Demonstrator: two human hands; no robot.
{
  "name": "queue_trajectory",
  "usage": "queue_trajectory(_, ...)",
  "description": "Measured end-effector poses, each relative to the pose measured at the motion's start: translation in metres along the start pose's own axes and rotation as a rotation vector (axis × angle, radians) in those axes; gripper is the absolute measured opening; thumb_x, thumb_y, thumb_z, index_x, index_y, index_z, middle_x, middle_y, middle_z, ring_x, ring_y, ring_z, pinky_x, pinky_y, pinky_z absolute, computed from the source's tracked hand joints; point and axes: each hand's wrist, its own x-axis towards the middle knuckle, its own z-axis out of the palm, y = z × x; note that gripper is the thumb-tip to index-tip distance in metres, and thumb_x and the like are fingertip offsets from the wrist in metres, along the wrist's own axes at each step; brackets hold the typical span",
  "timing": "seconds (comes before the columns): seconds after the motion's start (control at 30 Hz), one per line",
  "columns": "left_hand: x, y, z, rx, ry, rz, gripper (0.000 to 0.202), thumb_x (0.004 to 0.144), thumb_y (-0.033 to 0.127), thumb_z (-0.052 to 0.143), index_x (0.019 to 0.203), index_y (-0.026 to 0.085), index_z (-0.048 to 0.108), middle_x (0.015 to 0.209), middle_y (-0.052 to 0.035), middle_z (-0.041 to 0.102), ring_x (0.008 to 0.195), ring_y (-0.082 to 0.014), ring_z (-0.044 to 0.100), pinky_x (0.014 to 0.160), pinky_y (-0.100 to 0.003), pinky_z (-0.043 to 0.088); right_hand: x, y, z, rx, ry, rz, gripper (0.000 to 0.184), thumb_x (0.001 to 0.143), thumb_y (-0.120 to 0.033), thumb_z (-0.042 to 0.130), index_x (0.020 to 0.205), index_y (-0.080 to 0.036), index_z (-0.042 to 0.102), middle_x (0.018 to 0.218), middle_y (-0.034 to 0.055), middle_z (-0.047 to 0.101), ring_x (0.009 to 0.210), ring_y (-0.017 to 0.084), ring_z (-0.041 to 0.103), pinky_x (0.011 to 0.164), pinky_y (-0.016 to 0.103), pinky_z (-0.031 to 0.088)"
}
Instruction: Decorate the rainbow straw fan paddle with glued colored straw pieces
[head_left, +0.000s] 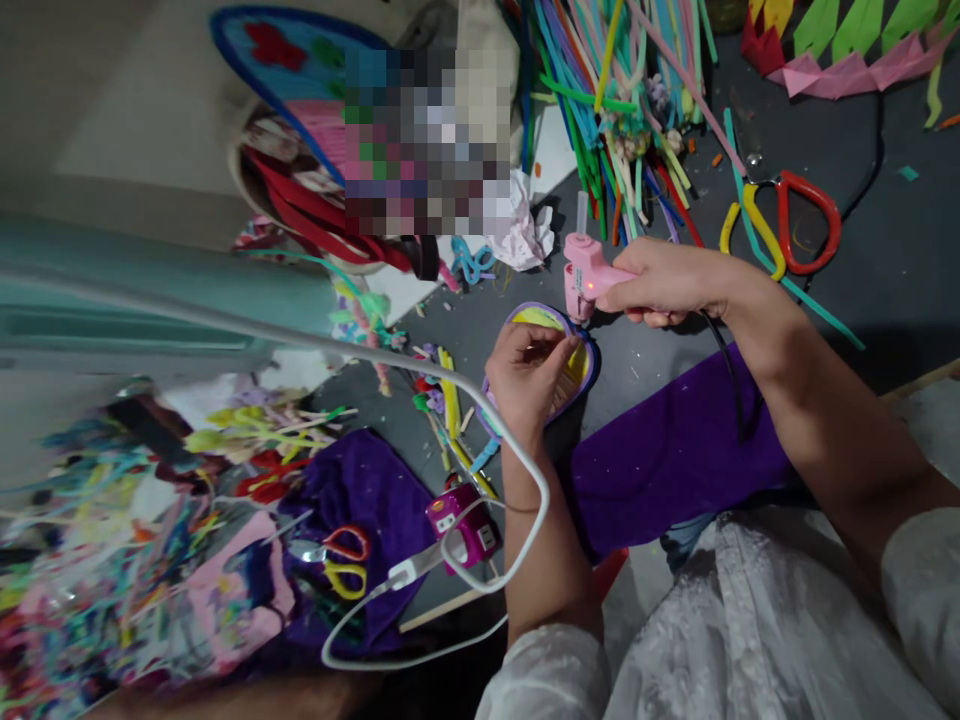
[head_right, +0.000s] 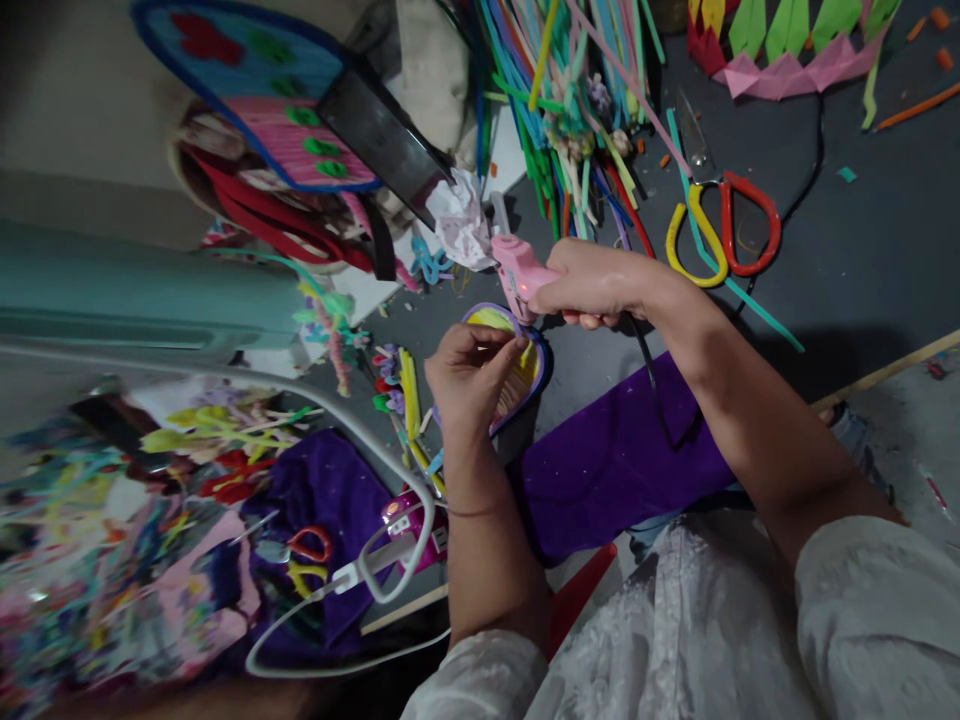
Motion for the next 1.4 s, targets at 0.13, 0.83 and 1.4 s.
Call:
queue_trajectory(0.13,-0.0003,-0.0009,0.0003,-0.022,-0.002,-0.009,0.018,0.071,0.028,0.087,0.073,0.021,0.071,0.076,-0.0007,0.064,0.071,-0.0138,0.059,0.066,-0.027,0.046,0.0001,-0.0010,-0.0004,-0.014,-0.011,0.016,0.028,0.093,-0.022,0.063,0.068,-0.019,0.052,0.045,-0.0060,0.043,0.036,0.006,0.035,0.035,0.018,0.026)
queue_trajectory(0.83,-0.0003,-0.0017,0.0014,-0.038,0.002,-0.020,0.019,0.070,0.028,0.088,0.072,0.021,0.070,0.077,-0.0007,0.064,0.074,-0.0150,0.059,0.071,-0.029,0.047,-0.0067,-0.0081,0.0004,-0.091,0.015,0.048,0.026,0.095,-0.019,0.057,0.069,-0.017,0.055,0.042,-0.0052,0.043,0.035,0.006,0.038,0.034,0.019,0.025)
queue_trajectory(1.4,-0.0002,0.0009,0.0030,-0.026,-0.004,-0.011,0.019,0.069,0.023,0.088,0.073,0.019,0.070,0.078,0.0006,0.063,0.074,-0.0130,0.059,0.070,-0.027,0.047,-0.0034,-0.0029,0.0009,-0.091,0.022,0.013,0.027,0.094,-0.022,0.063,0.068,-0.017,0.055,0.044,-0.0064,0.044,0.034,0.006,0.040,0.034,0.019,0.024)
